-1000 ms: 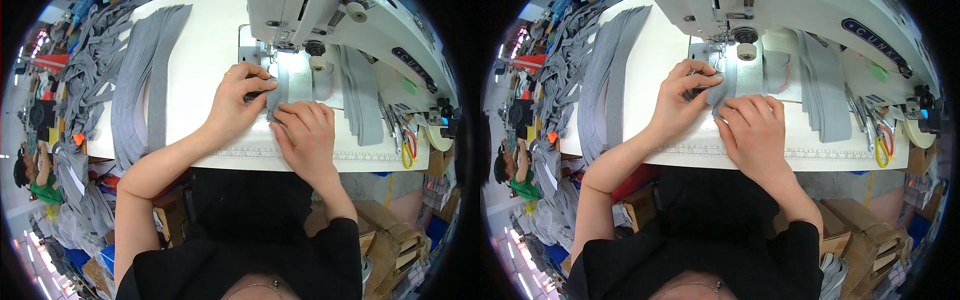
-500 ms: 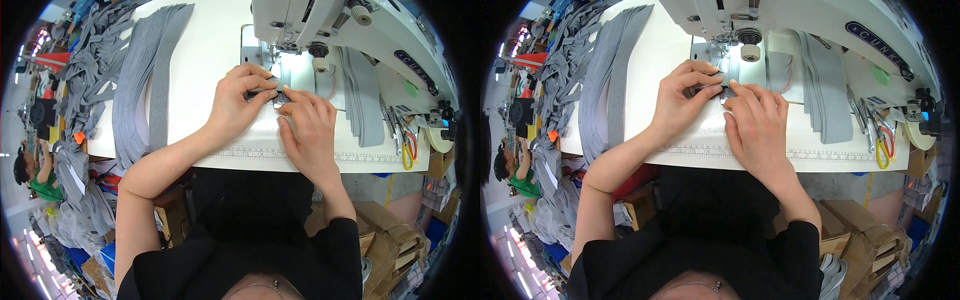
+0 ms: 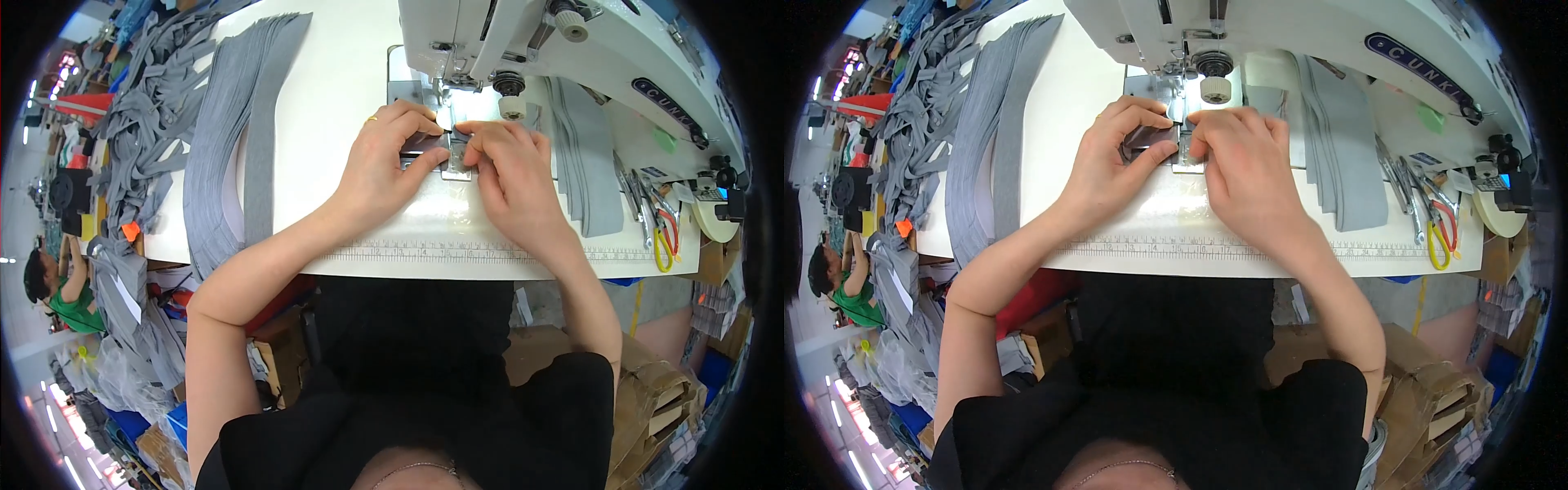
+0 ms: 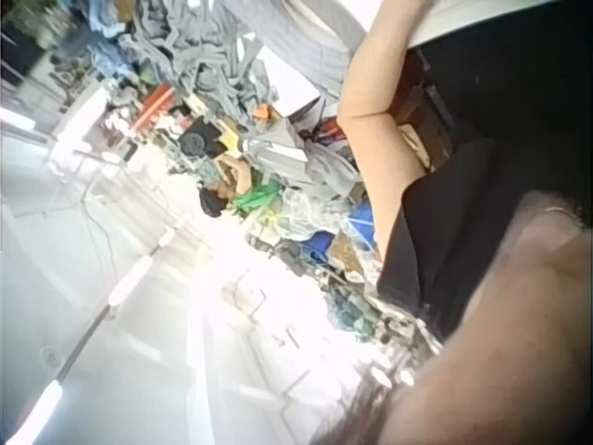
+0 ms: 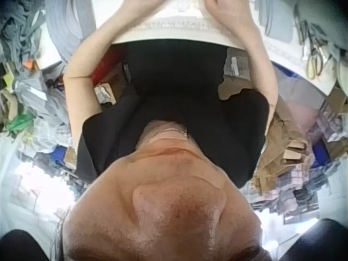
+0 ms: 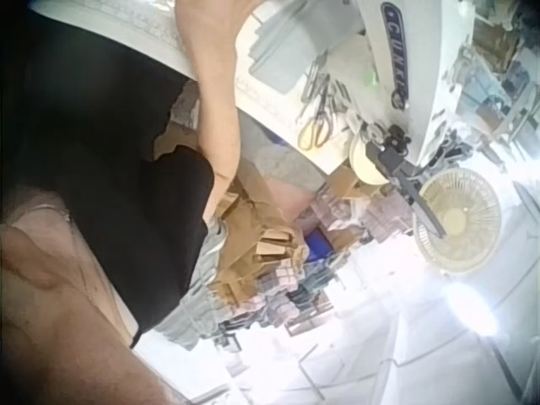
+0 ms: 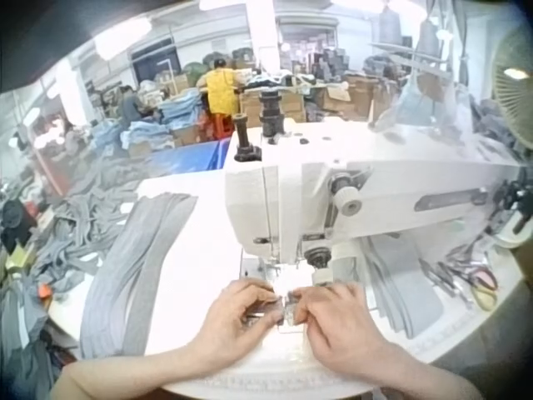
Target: Sewing zippers onto fabric strips using an industrial sewing machine.
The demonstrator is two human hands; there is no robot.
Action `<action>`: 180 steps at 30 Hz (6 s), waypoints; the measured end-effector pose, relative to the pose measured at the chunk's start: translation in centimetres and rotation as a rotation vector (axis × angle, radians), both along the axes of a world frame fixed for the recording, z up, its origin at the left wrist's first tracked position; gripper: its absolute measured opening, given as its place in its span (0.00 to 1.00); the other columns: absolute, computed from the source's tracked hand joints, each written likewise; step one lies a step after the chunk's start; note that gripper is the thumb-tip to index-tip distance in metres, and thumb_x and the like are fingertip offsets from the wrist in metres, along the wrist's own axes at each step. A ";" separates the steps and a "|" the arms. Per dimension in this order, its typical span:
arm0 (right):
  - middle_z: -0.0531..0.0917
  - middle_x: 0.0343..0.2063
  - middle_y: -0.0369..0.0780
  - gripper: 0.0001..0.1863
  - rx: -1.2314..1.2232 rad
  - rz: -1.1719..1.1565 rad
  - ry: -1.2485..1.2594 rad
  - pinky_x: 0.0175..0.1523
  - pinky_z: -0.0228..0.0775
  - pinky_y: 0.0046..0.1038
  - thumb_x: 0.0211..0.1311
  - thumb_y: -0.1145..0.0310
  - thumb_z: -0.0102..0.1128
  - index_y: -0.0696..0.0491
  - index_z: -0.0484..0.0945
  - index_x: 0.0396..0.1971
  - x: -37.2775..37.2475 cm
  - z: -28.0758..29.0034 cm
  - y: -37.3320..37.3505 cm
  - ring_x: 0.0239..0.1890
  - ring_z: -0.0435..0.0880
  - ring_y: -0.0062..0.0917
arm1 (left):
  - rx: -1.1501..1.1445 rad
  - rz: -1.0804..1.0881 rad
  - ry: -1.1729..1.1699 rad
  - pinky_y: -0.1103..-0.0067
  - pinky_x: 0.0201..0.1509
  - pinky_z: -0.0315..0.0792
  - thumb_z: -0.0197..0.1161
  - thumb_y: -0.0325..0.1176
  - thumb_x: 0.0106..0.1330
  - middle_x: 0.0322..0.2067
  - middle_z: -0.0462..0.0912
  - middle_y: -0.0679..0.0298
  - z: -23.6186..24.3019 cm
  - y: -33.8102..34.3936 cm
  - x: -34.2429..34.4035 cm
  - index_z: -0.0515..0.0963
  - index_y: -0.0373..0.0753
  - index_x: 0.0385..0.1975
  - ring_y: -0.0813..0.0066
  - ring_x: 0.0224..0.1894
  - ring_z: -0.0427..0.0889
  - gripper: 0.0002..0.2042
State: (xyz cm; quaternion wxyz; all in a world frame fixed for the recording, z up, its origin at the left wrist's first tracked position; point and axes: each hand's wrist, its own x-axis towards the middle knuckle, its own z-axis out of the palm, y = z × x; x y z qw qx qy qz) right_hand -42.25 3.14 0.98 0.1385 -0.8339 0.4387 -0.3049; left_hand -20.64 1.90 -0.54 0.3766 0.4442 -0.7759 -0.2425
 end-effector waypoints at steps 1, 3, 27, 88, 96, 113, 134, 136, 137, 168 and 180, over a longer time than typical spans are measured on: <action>0.86 0.48 0.38 0.07 0.003 0.006 0.021 0.64 0.58 0.41 0.58 0.81 0.54 0.53 0.75 0.33 -0.1 0.0 -0.6 0.55 0.77 0.36 | -0.001 0.000 0.000 0.72 0.52 0.77 0.72 0.28 0.63 0.50 0.82 0.56 0.2 -0.2 0.2 0.81 0.31 0.43 0.62 0.50 0.83 0.12; 0.86 0.45 0.38 0.06 0.010 0.005 0.058 0.65 0.57 0.42 0.58 0.81 0.54 0.53 0.75 0.32 -0.2 -0.1 -1.9 0.55 0.77 0.37 | -0.051 -0.054 -0.117 0.69 0.56 0.75 0.73 0.32 0.63 0.50 0.82 0.55 0.7 -0.6 0.6 0.80 0.33 0.42 0.56 0.53 0.80 0.13; 0.79 0.25 0.41 0.05 0.085 -0.103 -0.019 0.71 0.54 0.46 0.57 0.79 0.52 0.54 0.76 0.31 -0.5 -2.2 -3.7 0.43 0.77 0.40 | 0.145 0.089 0.014 0.50 0.72 0.57 0.56 0.26 0.70 0.54 0.81 0.49 -0.4 -6.7 1.5 0.78 0.34 0.53 0.51 0.67 0.72 0.13; 0.84 0.35 0.42 0.08 -0.422 -0.097 0.108 0.51 0.74 0.47 0.58 0.81 0.60 0.57 0.77 0.37 -0.9 1.6 -1.6 0.39 0.83 0.39 | -0.447 0.967 -0.309 0.69 0.54 0.80 0.64 0.22 0.68 0.49 0.86 0.46 -0.7 -35.2 5.7 0.83 0.30 0.48 0.60 0.53 0.87 0.11; 0.82 0.37 0.48 0.10 -0.007 -0.428 0.437 0.45 0.75 0.41 0.62 0.72 0.62 0.57 0.82 0.43 -12.3 4.1 1.9 0.41 0.82 0.45 | -0.021 0.357 0.192 0.74 0.55 0.78 0.72 0.35 0.63 0.49 0.88 0.57 0.9 -16.2 11.3 0.85 0.40 0.54 0.68 0.48 0.86 0.18; 0.80 0.40 0.44 0.08 -0.230 0.047 0.262 0.46 0.71 0.40 0.46 0.75 0.63 0.57 0.74 0.26 -6.3 6.0 5.9 0.46 0.79 0.41 | 1.137 -0.511 0.548 0.77 0.47 0.82 0.61 0.51 0.77 0.47 0.87 0.59 3.2 3.6 -4.7 0.80 0.33 0.54 0.76 0.45 0.86 0.23; 0.82 0.53 0.41 0.17 0.086 0.026 0.038 0.53 0.74 0.34 0.65 0.74 0.60 0.57 0.80 0.54 -5.6 2.0 2.2 0.51 0.80 0.35 | 1.017 -0.105 0.837 0.80 0.45 0.82 0.56 0.23 0.76 0.40 0.89 0.58 0.5 5.0 -5.0 0.67 0.36 0.70 0.77 0.40 0.88 0.23; 0.82 0.54 0.40 0.17 0.047 0.081 0.100 0.54 0.74 0.35 0.62 0.75 0.61 0.57 0.80 0.52 -6.0 2.4 1.8 0.53 0.79 0.36 | 1.022 -0.104 0.829 0.80 0.46 0.82 0.57 0.23 0.76 0.40 0.89 0.57 0.5 4.9 -5.2 0.67 0.36 0.71 0.78 0.40 0.88 0.23; 0.81 0.54 0.39 0.17 0.009 0.152 0.152 0.55 0.74 0.36 0.59 0.76 0.62 0.58 0.80 0.50 -6.3 2.7 1.6 0.55 0.78 0.36 | 1.006 -0.127 0.831 0.80 0.45 0.82 0.57 0.24 0.76 0.41 0.89 0.57 0.4 4.9 -5.2 0.68 0.35 0.69 0.78 0.40 0.88 0.22; 0.84 0.30 0.39 0.17 0.549 -0.150 -0.252 0.45 0.70 0.26 0.74 0.58 0.62 0.61 0.83 0.38 -1.3 2.7 5.4 0.35 0.78 0.20 | 0.827 -0.100 0.899 0.86 0.44 0.77 0.71 0.27 0.67 0.37 0.87 0.65 -1.0 6.2 -4.4 0.83 0.33 0.45 0.85 0.37 0.84 0.10; 0.78 0.36 0.44 0.13 0.283 -0.228 -0.072 0.55 0.62 0.35 0.75 0.62 0.59 0.59 0.76 0.41 -2.7 -1.7 4.5 0.46 0.70 0.39 | -0.063 0.726 0.239 0.76 0.51 0.78 0.71 0.29 0.63 0.39 0.89 0.60 4.1 -2.4 21.4 0.88 0.40 0.42 0.72 0.44 0.87 0.08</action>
